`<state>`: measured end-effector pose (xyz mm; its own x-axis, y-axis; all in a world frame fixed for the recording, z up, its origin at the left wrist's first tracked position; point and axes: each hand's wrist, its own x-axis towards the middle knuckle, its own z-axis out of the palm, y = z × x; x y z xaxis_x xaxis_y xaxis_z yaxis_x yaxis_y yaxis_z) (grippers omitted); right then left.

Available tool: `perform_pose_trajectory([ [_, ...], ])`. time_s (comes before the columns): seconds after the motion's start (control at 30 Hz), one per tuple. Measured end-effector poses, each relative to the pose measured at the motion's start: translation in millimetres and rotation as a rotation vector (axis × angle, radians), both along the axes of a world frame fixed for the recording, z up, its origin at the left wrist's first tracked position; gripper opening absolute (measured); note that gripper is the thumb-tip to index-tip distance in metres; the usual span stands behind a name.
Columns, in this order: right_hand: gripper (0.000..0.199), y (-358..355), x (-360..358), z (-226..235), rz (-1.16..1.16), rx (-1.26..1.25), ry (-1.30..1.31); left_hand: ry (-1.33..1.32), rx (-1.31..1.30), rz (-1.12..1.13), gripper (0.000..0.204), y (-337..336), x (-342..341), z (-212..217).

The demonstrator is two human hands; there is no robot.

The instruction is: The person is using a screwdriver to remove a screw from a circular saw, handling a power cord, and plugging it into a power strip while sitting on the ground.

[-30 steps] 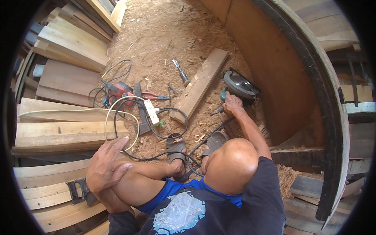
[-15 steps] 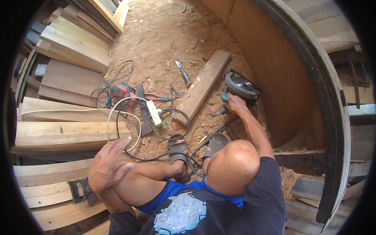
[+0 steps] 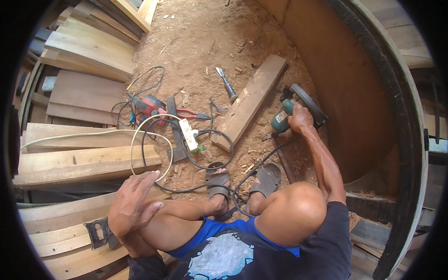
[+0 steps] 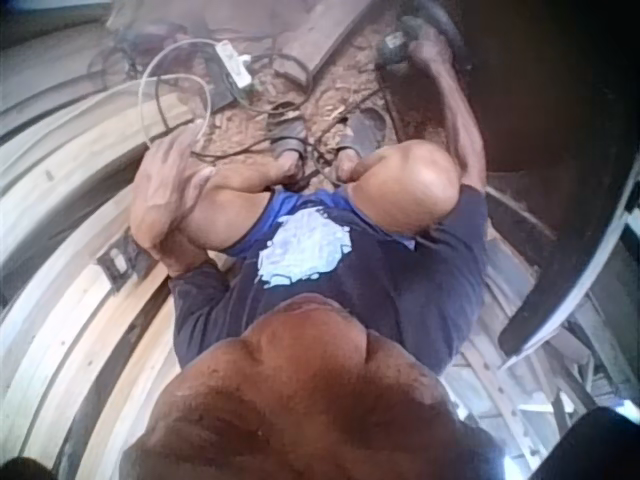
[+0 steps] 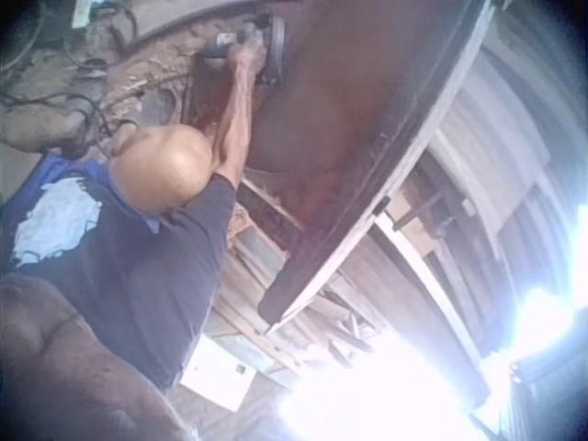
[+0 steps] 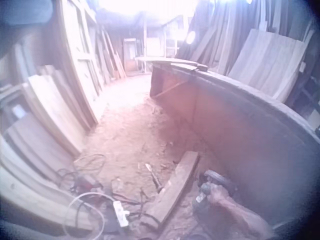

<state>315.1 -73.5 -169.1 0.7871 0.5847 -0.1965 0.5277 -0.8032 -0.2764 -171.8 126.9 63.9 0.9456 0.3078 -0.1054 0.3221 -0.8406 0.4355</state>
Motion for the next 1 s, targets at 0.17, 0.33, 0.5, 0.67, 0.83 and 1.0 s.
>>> perform_pose_trajectory([
  [0.17, 0.042, -29, 13, 32, 0.031, 0.539, 0.049, -0.053, -0.009, -0.098, 0.076, 6, 25, 4],
  [0.33, 0.026, -23, -14, 135, -0.091, 0.651, 0.483, -0.113, -0.011, -0.201, 0.07, 1, 35, 4],
  [0.5, 0.022, -23, -37, 198, -0.005, 0.811, 0.665, -0.124, 0.14, -0.375, 0.062, 16, 87, 25],
  [0.67, 0.022, -12, -73, 219, -0.056, 0.878, 0.727, -0.225, 0.131, -0.292, 0.055, 30, 191, 54],
  [0.83, 0.011, 7, -84, 197, -0.024, 0.844, 0.745, -0.172, -0.037, -0.246, 0.051, 27, 237, 48],
  [1.0, 0.011, 21, -70, 177, -0.017, 0.829, 0.696, -0.164, -0.039, -0.249, 0.052, 30, 281, 34],
])
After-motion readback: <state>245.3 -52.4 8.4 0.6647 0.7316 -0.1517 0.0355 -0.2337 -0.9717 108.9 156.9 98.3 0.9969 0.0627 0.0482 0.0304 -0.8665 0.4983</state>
